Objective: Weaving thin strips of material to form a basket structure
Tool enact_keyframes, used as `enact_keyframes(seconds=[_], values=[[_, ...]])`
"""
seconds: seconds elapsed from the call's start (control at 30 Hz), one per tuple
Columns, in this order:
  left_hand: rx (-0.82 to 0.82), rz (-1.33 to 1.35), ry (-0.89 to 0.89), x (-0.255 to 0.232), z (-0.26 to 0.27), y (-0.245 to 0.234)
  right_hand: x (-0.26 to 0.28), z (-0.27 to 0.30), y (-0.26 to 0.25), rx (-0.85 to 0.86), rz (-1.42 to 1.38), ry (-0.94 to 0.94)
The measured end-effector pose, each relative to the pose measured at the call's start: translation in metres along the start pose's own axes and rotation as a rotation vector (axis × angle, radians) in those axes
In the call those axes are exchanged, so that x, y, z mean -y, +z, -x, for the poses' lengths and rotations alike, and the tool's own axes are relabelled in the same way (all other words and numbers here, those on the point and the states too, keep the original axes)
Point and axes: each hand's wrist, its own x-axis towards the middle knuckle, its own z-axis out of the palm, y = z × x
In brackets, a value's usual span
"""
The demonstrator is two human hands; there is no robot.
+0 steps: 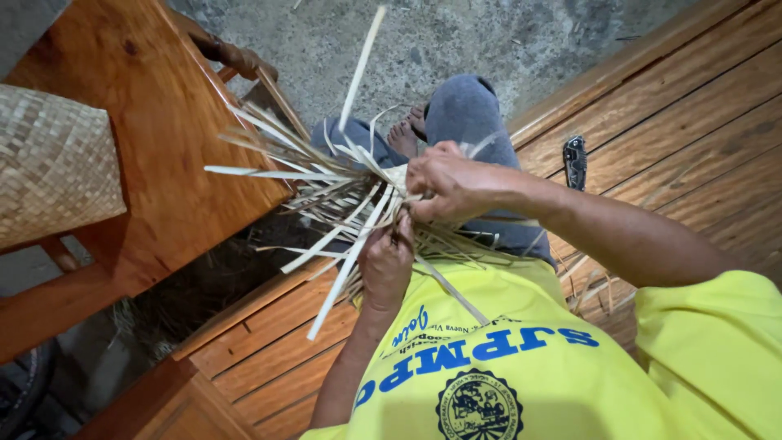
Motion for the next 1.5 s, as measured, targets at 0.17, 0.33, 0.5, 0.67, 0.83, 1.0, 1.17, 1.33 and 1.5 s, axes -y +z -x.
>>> enact_keyframes(seconds=[0.17,0.33,0.5,0.67,0.83,1.0,1.17,1.33,1.5], values=[[0.033,-0.017,0.065,0.026,0.006,0.009,0.08,0.022,-0.054,0.016,-0.255,-0.278],[-0.04,0.007,0.37,0.06,0.034,0.031,0.086,0.017,-0.051,0.098,-0.62,-0.31],[0.744,0.477,-1.045,0.002,-0.05,-0.033,0.003,0.0,0.01,-0.01,0.15,-0.297],[0.535,0.862,-1.123,0.009,-0.026,-0.028,0.008,0.005,0.013,-0.033,0.141,-0.336],[0.386,1.103,-1.055,0.023,-0.005,-0.016,0.022,0.007,0.006,0.016,0.113,-0.274],[0.446,1.015,-0.975,0.002,-0.039,-0.056,-0.003,0.0,0.018,-0.113,0.415,-0.493],[0.447,0.956,-0.988,0.005,-0.035,-0.048,-0.005,0.001,0.021,-0.13,0.333,-0.491],[0.341,1.114,-1.094,0.003,-0.029,-0.037,-0.001,0.007,0.018,-0.11,0.145,-0.394],[0.322,1.12,-1.098,0.011,-0.017,-0.027,0.002,0.013,0.013,-0.125,0.086,-0.364]])
